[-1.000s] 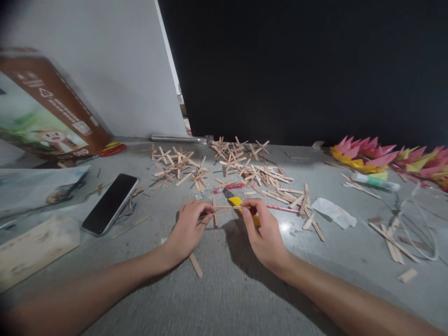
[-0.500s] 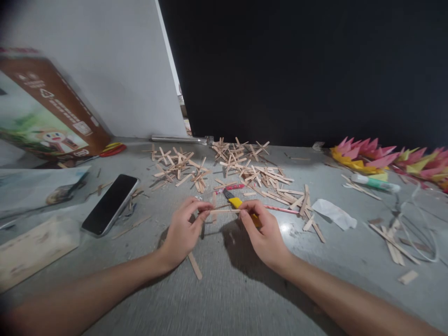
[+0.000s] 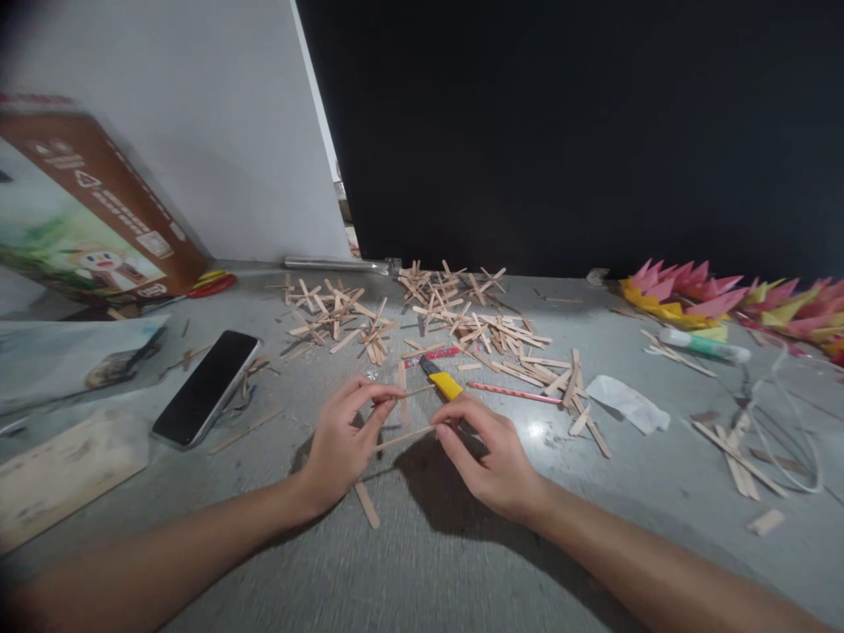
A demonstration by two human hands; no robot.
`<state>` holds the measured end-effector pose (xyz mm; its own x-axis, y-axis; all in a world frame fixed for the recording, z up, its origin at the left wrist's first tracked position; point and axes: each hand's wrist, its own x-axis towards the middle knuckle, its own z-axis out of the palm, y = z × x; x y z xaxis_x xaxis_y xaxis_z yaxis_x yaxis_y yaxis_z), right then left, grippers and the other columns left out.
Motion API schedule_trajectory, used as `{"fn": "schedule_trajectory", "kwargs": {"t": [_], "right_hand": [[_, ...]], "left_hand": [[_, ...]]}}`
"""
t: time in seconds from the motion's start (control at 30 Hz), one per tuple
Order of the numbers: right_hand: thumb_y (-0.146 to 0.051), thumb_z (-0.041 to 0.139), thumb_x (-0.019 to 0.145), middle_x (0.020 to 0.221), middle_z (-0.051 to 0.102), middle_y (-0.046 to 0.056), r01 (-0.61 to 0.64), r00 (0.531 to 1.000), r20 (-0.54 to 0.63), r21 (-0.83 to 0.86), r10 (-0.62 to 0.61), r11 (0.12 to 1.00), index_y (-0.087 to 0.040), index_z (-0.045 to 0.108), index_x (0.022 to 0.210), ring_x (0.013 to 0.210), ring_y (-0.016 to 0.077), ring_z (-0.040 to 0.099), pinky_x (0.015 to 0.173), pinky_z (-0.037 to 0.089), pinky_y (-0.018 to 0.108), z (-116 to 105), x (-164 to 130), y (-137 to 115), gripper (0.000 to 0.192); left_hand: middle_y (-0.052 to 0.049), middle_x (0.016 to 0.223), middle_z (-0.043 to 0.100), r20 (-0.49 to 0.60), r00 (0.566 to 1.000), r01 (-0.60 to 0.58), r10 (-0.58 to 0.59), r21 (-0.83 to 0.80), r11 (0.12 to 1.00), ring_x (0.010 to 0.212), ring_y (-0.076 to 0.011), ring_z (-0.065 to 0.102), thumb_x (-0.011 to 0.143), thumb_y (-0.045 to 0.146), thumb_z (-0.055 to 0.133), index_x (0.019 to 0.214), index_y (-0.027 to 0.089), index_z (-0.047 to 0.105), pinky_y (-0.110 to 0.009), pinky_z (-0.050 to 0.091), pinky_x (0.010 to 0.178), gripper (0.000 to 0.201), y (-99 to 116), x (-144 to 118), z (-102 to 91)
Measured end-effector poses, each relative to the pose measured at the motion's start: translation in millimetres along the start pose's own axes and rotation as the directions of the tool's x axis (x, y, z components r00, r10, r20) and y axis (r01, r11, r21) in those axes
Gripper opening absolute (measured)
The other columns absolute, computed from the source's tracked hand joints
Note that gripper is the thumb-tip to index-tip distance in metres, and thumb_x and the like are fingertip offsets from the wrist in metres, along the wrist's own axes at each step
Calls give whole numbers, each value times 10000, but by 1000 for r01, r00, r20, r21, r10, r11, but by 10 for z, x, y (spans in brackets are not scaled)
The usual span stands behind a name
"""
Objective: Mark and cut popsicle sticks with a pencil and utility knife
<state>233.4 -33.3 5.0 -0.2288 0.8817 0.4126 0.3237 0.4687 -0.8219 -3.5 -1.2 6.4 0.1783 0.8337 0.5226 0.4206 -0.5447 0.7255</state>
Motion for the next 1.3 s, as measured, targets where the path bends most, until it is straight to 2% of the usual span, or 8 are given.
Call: {"fn": "schedule_trajectory", "kwargs": {"t": [0.1, 0.2, 0.27, 0.4, 0.67, 0.83, 0.97, 1.3], "right_hand": [[-355, 674, 1046, 910, 731, 33, -138, 987, -59, 187, 151, 973, -262, 714, 1068, 813, 189, 697, 753, 544, 304, -4, 51, 22, 104], [-405, 720, 1021, 877, 742, 23, -222, 960, -72, 389, 270, 894, -260, 695, 1106, 762, 174, 661, 721, 527, 297, -19, 122, 64, 170], [-418, 745, 1004, 882, 750, 25, -244, 951, -69, 434, 303, 867, -255, 706, 1114, 753, 165, 631, 724, 511, 297, -27, 153, 88, 200], [-464, 770, 975, 873, 755, 44, -304, 933, -53, 412, 355, 859, -231, 749, 1055, 761, 174, 627, 722, 500, 313, -28, 159, 89, 248], [-508, 761, 968, 820, 739, 42, -307, 935, -51, 375, 350, 875, -213, 747, 1015, 706, 164, 598, 661, 481, 300, -9, 181, 19, 299], [-516, 746, 977, 788, 733, 33, -304, 940, -47, 334, 338, 892, -207, 743, 1029, 634, 147, 558, 581, 431, 284, -12, 159, 30, 313], [-502, 741, 987, 784, 739, 33, -285, 948, -51, 312, 315, 906, -209, 757, 1035, 651, 156, 609, 597, 464, 285, -6, 140, 37, 297], [-479, 736, 1001, 780, 754, 28, -241, 959, -66, 327, 277, 914, -230, 779, 1059, 666, 164, 651, 617, 501, 278, -42, 98, 68, 260]], "left_hand": [[-42, 941, 708, 7, 1000, -15, 16, -9, 1000, 892, -188, 685, 1033, 164, 627, 1015, 219, 792, -285, 531, 819, 175, -5, 11, 5], [-32, 902, 688, -20, 999, -43, 43, -22, 999, 842, -174, 677, 1014, 127, 632, 994, 209, 782, -266, 527, 777, 172, -6, 21, 12], [-21, 874, 670, -37, 997, -62, 61, -35, 997, 805, -162, 663, 1008, 114, 635, 988, 210, 780, -253, 517, 745, 175, -2, 24, 14], [-13, 869, 664, -47, 997, -65, 62, -56, 996, 787, -149, 660, 1004, 101, 642, 979, 216, 783, -244, 517, 731, 183, 8, 22, 11], [-4, 853, 661, -49, 998, -53, 49, -83, 995, 781, -142, 651, 983, 72, 649, 964, 224, 790, -240, 529, 738, 208, 11, 25, 10], [-20, 869, 674, -33, 999, -17, 13, -102, 995, 806, -159, 663, 1004, 121, 640, 954, 217, 783, -259, 546, 758, 179, 21, 24, -2], [-35, 879, 686, -19, 1000, 2, -5, -105, 995, 820, -175, 668, 1018, 177, 637, 949, 211, 776, -282, 564, 777, 160, 33, 24, -11], [-25, 877, 685, -53, 998, -21, 14, -126, 992, 834, -159, 677, 1001, 92, 613, 921, 204, 757, -258, 546, 783, 199, 48, 24, -3]]}}
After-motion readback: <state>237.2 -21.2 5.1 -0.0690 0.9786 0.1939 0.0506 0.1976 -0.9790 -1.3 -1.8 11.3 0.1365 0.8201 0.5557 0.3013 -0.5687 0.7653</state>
